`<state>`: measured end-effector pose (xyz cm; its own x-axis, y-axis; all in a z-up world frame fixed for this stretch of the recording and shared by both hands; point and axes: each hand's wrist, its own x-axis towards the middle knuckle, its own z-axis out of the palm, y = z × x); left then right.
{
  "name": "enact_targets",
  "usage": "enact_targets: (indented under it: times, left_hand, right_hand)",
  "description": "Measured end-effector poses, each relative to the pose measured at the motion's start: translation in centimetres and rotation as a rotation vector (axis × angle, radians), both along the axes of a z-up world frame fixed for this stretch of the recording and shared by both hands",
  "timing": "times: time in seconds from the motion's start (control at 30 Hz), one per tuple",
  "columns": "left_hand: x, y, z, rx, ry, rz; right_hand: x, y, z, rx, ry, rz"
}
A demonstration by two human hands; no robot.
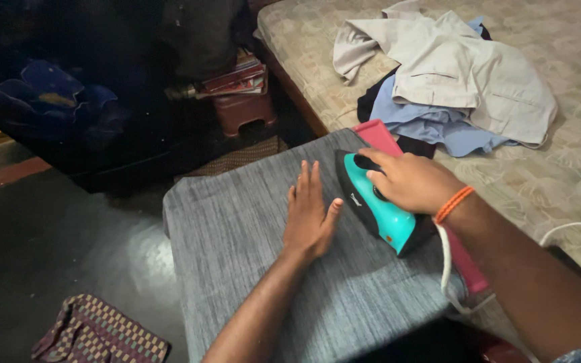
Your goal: The person irons a gray striped shirt on a pink ironing board, then switches to a white shirt and continues ironing. The person uses a teal electric iron and smooths the fabric with their hands between passes.
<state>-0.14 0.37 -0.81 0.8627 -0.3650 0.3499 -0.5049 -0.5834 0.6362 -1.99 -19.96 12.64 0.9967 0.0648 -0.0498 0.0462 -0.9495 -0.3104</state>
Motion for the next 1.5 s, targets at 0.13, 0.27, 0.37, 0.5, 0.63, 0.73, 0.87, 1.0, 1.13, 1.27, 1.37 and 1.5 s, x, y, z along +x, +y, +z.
enact_targets:
  times: [0.13,0.27,0.37,0.5,0.63,0.73,0.87,1.0,1.13,1.27,1.37,1.5]
  left_hand:
    - [-0.1,0.0,0.1,0.03,0.011,-0.014]
    - [-0.3,0.0,0.6,0.076,0.064,-0.033]
    - [-0.4,-0.1,0.8,0.103,0.067,-0.039]
    - [-0.5,-0.1,0.8,0.131,0.071,-0.04]
    - [-0.5,-0.3,0.7,0.163,0.072,-0.033]
    - [-0.5,-0.3,0.6,0.172,0.061,-0.028]
    - [-0.3,-0.5,0.5,0.212,0.052,-0.025]
    - [-0.3,-0.5,0.7,0.245,0.08,-0.027]
    - [-0.5,-0.4,0.8,0.225,0.092,-0.032]
    - [-0.3,-0.5,0.6,0.23,0.076,-0.03]
    - [-0.3,-0.7,0.4,0.23,0.05,-0.021]
    - [-0.4,-0.3,0.7,0.128,0.07,-0.033]
  right_hand:
    - [0.8,0.0,-0.4,-0.039,0.07,-0.092]
    - [1.5,-1.5,-0.5,-0.095,0.077,-0.157]
    - [2.1,-2.9,-0.8,-0.075,0.058,-0.154]
    - [2.4,-3.3,-1.2,-0.049,0.069,-0.127]
    - [1.1,-3.1,-0.8,-0.061,0.069,-0.127]
    - [-0.2,-3.4,-0.6,-0.098,0.108,-0.153]
    - [-1.9,-4.6,-1.0,-0.013,0.079,-0.134]
    - [-4.7,-6.1,-1.0,0.05,0.021,-0.099]
    - [-7.7,-6.0,0.0,0.155,0.042,-0.145]
    - [-9.3,-4.5,0.9,0.122,0.076,-0.141]
    - [-9.1,-3.1,0.7,0.089,0.131,-0.143]
    - [-8.3,-2.0,-0.4,0.046,0.136,-0.174]
